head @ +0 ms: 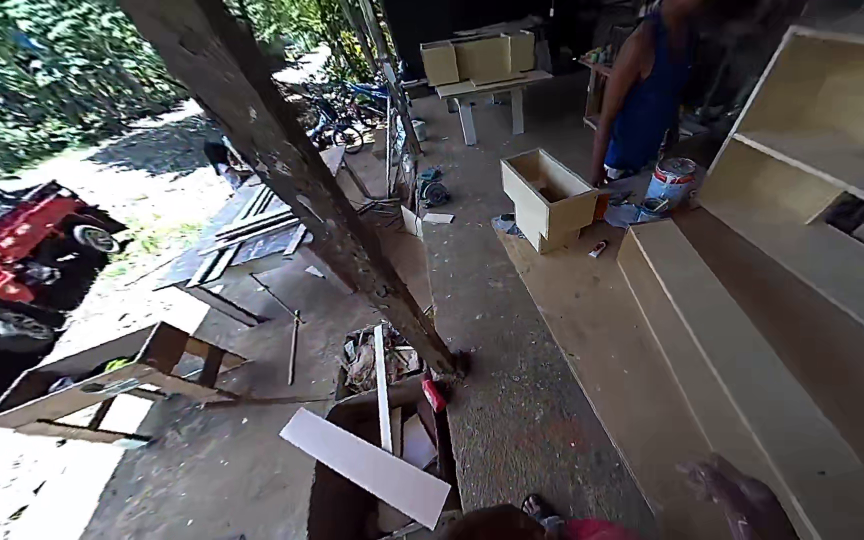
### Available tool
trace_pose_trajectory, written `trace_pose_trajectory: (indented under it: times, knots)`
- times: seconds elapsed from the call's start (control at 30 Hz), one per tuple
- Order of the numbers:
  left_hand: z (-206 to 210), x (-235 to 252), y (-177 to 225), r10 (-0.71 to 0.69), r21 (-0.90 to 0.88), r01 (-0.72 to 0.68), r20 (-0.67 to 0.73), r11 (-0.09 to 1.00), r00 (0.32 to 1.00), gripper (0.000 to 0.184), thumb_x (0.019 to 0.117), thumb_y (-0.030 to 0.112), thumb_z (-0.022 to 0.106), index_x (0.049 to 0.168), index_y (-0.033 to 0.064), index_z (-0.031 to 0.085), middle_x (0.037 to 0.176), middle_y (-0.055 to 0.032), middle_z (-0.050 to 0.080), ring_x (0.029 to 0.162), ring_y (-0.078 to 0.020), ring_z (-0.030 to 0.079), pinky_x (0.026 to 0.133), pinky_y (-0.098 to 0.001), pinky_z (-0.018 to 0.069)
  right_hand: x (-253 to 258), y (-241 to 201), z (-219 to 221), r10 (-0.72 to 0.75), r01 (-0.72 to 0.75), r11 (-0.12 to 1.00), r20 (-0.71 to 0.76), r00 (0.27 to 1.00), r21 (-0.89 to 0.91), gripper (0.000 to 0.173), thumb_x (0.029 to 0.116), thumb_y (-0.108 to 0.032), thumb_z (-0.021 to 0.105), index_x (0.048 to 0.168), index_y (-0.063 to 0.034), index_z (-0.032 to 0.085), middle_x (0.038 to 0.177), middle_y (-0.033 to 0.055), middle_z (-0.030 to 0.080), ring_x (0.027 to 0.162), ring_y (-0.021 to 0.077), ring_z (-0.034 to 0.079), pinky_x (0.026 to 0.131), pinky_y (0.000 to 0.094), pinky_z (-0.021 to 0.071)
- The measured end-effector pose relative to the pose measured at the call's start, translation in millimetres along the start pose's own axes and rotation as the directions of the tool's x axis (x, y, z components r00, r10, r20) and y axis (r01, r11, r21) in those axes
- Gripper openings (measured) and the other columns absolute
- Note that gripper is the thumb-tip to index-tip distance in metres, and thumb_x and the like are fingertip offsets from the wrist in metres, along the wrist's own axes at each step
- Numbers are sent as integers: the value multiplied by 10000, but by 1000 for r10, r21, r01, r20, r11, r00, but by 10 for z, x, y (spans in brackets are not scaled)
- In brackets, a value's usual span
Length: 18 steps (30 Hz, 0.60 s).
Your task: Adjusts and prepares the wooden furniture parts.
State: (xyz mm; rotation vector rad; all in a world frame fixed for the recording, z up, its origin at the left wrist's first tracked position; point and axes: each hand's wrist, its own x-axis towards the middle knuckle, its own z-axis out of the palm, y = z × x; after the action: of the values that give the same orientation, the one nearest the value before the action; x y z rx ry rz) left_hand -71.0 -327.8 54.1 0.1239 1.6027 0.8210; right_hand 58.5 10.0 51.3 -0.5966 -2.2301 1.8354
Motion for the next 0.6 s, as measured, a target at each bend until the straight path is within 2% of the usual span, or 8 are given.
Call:
trace_pose_trajectory:
  times: [0.07, 0.13, 0.2, 0.3, 0.33, 0.4, 0.47, 0.6]
  knots:
    - [-616, 256, -414, 416, -341, -415, -74, 843, 906, 247, 984, 82, 602, 1194, -37, 652, 944, -143, 738, 801, -205, 726, 746, -346, 613, 306, -103, 33, -5, 0, 997, -72, 997, -71, 291, 1019, -261, 552, 1050, -32, 728, 963, 46, 738, 795, 119, 689, 738, 317, 597]
    - [-1003, 133, -236, 487, -266, -629, -442, 731, 753, 109, 898, 179, 757, 901, 70, 753, 804, -11, 725, 707, -100, 669, 696, -289, 577, 584, -251, 63, 13, -17, 990, -33, 999, -143, 298, 1007, -259, 583, 1150, -30, 709, 1119, 86, 717, 937, 165, 706, 837, 359, 609]
    - [-1236, -46, 128, 563, -52, -794, -677, 605, 474, 118, 854, 274, 809, 848, 176, 744, 845, 69, 719, 700, -50, 650, 642, -240, 562, 748, -314, 64, 119, -101, 968, 67, 991, -231, 364, 1006, -234, 609, 1294, -13, 629, 1305, 149, 647, 1112, 221, 678, 959, 395, 575]
    - [-1531, -356, 804, 854, 308, -868, -474, 390, 215, 265, 974, 276, 690, 1221, 181, 703, 1429, 50, 593, 1256, -104, 583, 1040, -306, 514, 791, -12, 108, 316, -219, 873, 163, 935, -436, 391, 1051, -323, 557, 1241, -1, 674, 1217, 184, 653, 1065, 271, 660, 969, 455, 534]
    - [-1564, -427, 1040, 916, 376, -879, -375, 293, 145, 318, 991, 259, 671, 1297, 172, 660, 1427, 15, 592, 1300, -153, 568, 1095, -356, 492, 712, 145, 149, 409, -282, 824, 171, 896, -491, 405, 1069, -343, 520, 1235, -9, 679, 1169, 186, 672, 1034, 291, 664, 953, 491, 523]
    - [-1538, -401, 1509, 963, 401, -912, -268, 89, -23, 207, 1014, 336, 632, 1184, 255, 718, 1218, 86, 712, 1133, -109, 668, 1000, -305, 544, 412, 566, 210, 572, -423, 737, 153, 806, -527, 397, 1084, -298, 478, 1313, -14, 634, 1233, 209, 654, 1113, 335, 652, 993, 537, 502]
    - [-1446, -280, 1919, 985, 325, -945, -159, -16, -71, 235, 1013, 378, 617, 1150, 222, 725, 1277, 45, 680, 1204, -164, 624, 1063, -355, 492, -85, 1077, 215, 705, -580, 656, 116, 700, -483, 447, 1072, -239, 501, 1468, -32, 520, 1418, 227, 576, 1305, 367, 573, 1110, 564, 431]
    - [-654, -46, 2790, 994, 3, -999, 102, -49, -48, 580, 873, 447, 775, 1361, 194, 592, 1474, -3, 548, 1275, -212, 587, 1032, -366, 538, -1490, 1847, 239, 877, -884, 434, -140, 459, -174, 401, 1075, -271, 516, 1346, 10, 613, 1297, 270, 640, 1213, 406, 622, 1066, 579, 457]
